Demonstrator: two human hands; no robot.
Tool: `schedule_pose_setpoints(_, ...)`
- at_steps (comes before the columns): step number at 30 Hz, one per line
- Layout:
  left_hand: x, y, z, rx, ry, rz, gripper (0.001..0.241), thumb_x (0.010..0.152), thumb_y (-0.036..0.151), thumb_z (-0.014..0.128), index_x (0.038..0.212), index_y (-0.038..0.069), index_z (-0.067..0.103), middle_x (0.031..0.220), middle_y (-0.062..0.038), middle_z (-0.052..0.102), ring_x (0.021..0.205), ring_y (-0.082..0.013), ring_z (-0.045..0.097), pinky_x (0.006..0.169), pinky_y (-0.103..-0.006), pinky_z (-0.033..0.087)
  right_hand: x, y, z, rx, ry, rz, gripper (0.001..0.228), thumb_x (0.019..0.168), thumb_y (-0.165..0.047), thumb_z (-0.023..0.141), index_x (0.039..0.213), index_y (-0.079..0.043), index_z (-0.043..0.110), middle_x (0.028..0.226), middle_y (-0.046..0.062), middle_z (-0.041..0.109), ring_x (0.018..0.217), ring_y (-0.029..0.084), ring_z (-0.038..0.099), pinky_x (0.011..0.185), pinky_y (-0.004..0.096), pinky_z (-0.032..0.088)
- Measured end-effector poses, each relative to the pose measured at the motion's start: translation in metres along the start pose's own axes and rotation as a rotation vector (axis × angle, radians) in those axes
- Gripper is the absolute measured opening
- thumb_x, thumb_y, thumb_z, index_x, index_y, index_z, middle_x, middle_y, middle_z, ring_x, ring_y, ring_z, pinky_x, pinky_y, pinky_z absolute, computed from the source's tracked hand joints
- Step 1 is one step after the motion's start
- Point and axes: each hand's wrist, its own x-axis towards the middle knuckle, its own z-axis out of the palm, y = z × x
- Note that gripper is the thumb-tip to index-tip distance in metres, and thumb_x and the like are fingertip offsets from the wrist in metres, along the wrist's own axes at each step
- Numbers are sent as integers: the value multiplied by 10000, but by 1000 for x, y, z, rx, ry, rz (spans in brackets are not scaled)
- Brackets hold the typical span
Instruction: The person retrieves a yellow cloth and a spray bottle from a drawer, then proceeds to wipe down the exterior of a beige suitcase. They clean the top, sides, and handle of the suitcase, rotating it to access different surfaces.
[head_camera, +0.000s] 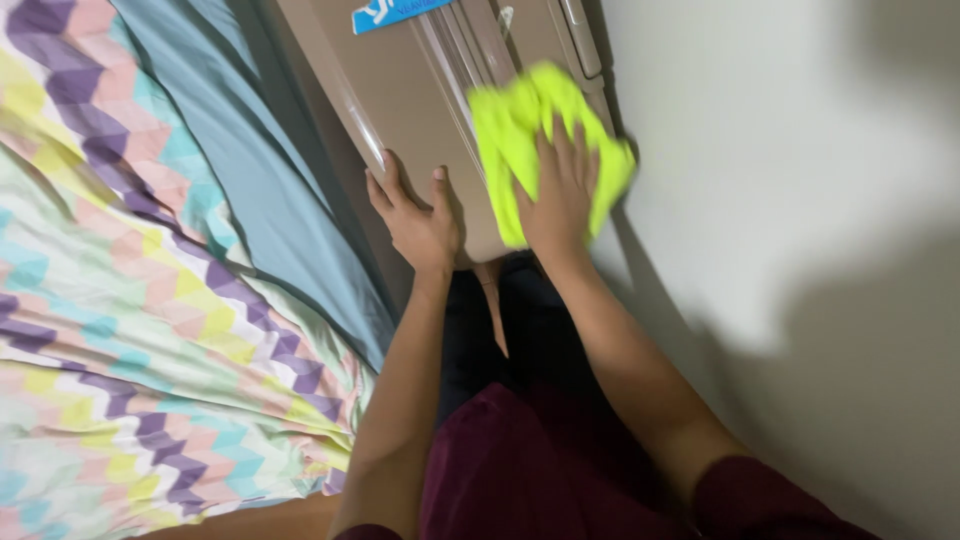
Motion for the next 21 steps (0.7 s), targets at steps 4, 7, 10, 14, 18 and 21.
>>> schedule_pose_setpoints(4, -2, -8, -2, -10, 5, 41, 766, 958, 528, 668, 1602, 250, 360, 1667, -251, 261, 1432, -480, 461, 1062, -534, 500, -47, 8, -10, -53, -81, 41, 693, 957, -283, 708, 1547, -23, 454, 1694, 179, 247, 1571, 444, 128, 1232, 657, 26)
schedule_pose_setpoints(7, -9, -9, 1, -9, -20, 39, 770, 950, 519, 668, 1598, 242, 359, 1663, -260, 246, 1419, -490, 460, 1046, -533, 506, 28, -8, 5, -77, 10, 12, 742, 958, -311, 731, 1536, 42, 429, 1657, 258, 213, 1527, 499, 93, 1196, 678, 33)
schedule_pose_setpoints(10, -10, -12, 1, 8, 0, 62, 766, 957, 505, 679, 1599, 232, 365, 1655, -270, 245, 1410, -503, 462, 1051, -537, 505, 118, -37, 27, -79, 140, -48, 734, 945, -308, 784, 1487, 52, 444, 1610, 247, 301, 1522, 483, 172, 1237, 622, 133)
schedule_pose_setpoints(14, -2, -6, 2, 26, -1, 20, 765, 951, 503, 673, 1593, 226, 364, 1651, -262, 262, 1381, -485, 501, 1025, -535, 512, 147, -53, 27, -39, 74, 15, 664, 972, -229, 781, 1523, -29, 469, 1560, 167, 436, 1432, 404, 406, 1203, 509, 334)
schedule_pose_setpoints(18, -6, -3, -2, 8, 17, -2, 741, 950, 498, 670, 1585, 238, 390, 1664, -240, 280, 1389, -466, 510, 1037, -529, 512, 36, -26, -7, -27, 17, -45, 807, 862, -131, 777, 1578, -16, 422, 1531, 203, 423, 1393, 426, 410, 1182, 527, 318)
schedule_pose_setpoints(21, -3, -10, 2, -1, 20, 29, 729, 954, 505, 668, 1578, 240, 399, 1653, -246, 273, 1395, -465, 510, 1023, -517, 527, 15, -11, -6, -148, -1, -81, 747, 893, -75, 737, 1562, -94, 403, 1649, 186, 355, 1519, 407, 329, 1234, 544, 247)
